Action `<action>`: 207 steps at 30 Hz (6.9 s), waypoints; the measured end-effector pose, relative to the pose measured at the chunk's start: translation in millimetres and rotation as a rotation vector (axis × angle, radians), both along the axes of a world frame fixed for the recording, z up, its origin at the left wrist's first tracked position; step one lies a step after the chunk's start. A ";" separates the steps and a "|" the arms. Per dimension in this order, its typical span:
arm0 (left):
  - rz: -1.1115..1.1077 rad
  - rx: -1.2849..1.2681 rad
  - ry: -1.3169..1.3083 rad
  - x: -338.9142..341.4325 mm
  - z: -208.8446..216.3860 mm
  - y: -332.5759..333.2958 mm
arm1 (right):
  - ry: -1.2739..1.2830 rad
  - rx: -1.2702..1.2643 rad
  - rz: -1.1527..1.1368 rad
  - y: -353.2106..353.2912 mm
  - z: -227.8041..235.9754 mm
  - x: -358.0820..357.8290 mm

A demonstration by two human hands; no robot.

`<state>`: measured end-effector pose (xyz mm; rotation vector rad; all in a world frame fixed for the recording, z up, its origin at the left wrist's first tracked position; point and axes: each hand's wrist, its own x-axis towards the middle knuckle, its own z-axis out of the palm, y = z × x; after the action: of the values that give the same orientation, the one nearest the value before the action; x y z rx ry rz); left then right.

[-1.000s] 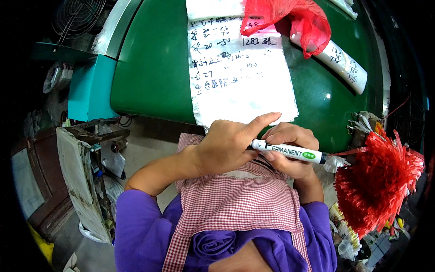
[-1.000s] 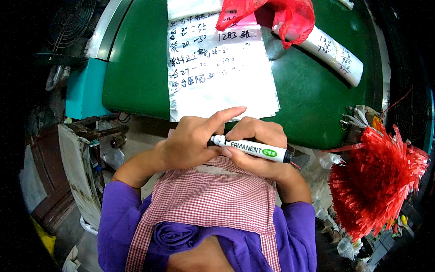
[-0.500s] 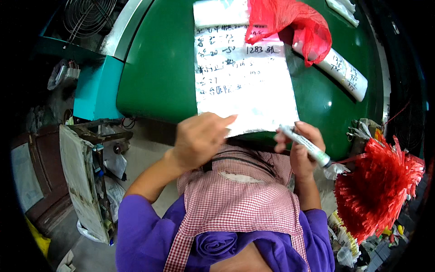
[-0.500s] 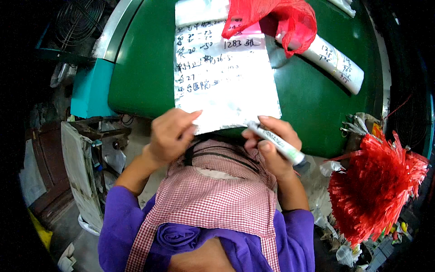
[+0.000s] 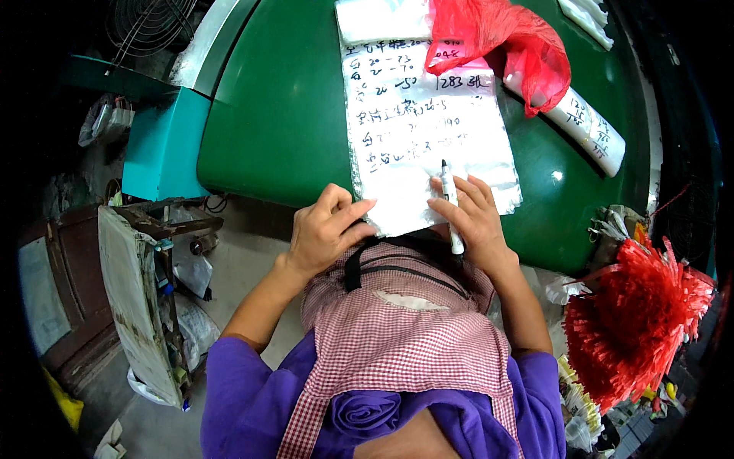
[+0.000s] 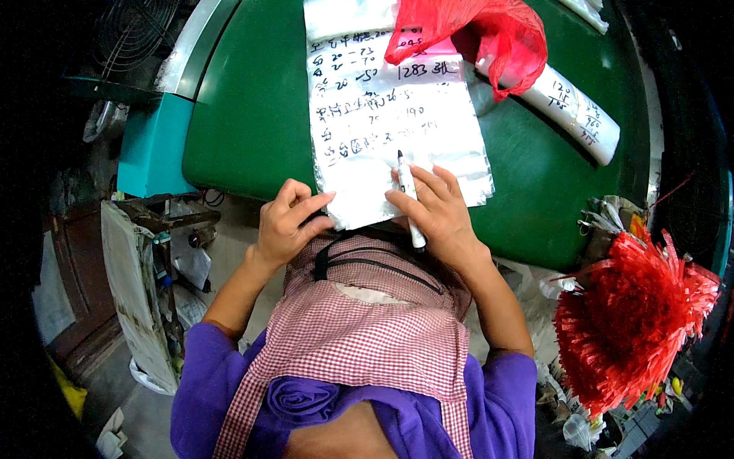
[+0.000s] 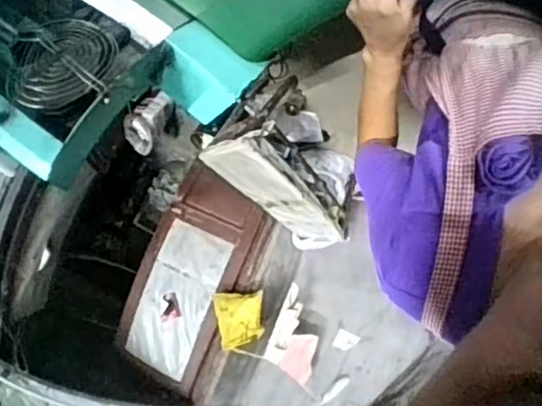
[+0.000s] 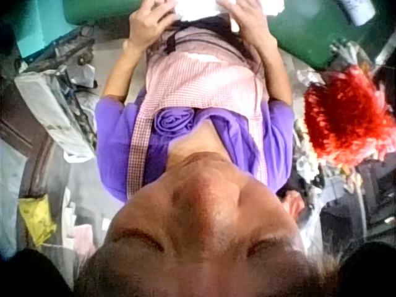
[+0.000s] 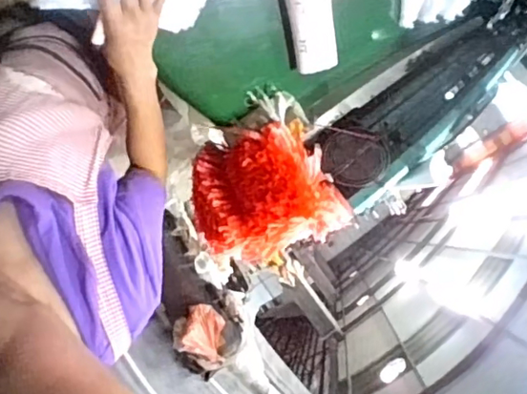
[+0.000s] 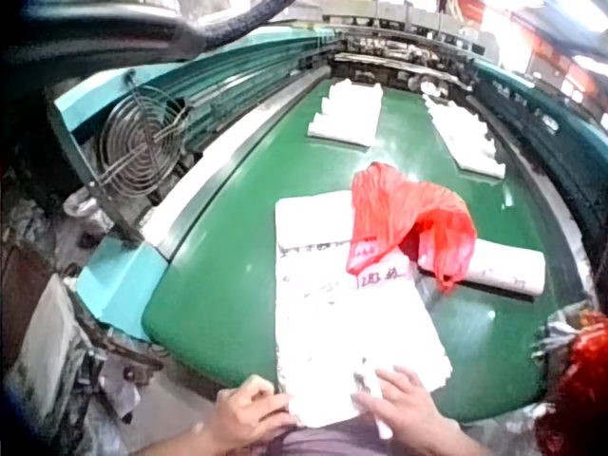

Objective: The person unpacks a white wrapped bundle from a red plastic bag and places it on a green table. They use a black marker to write numbers and text on the bundle and a separate white sheet of paper. Finally, the person places the labeled bundle back into the red bag and ties it.

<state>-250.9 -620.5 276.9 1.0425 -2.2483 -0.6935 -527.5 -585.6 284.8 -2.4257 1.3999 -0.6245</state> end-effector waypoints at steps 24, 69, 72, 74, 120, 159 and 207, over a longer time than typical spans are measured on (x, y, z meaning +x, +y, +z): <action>-0.113 -0.375 -0.018 -15.4 -18.0 -45.4 | -0.707 0.052 -0.254 -55.1 -6.2 59.7; -0.110 -0.451 -0.030 -16.6 -15.9 -46.7 | -0.648 -0.079 -0.160 -59.8 -16.0 64.1; -0.111 -0.450 -0.021 -17.4 -16.2 -47.1 | -0.649 -0.074 -0.122 -60.7 -16.0 62.1; -0.121 -0.429 -0.021 -16.1 -16.5 -46.3 | -0.665 -0.069 -0.125 -60.3 -15.1 61.4; -0.130 -0.388 -0.030 -17.8 -15.6 -46.5 | -0.614 -0.160 -0.237 -56.7 -15.1 39.4; -0.120 -0.348 -0.044 -16.0 -15.0 -44.9 | -0.627 -0.186 -0.506 -52.4 -17.7 41.6; -0.295 0.362 0.430 -52.9 51.2 -10.3 | -0.949 0.404 -0.020 9.1 49.1 36.0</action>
<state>-303.8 -630.8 328.1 0.6330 -1.9497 -1.3499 -491.6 -576.4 333.9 -1.4526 0.9894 -1.1519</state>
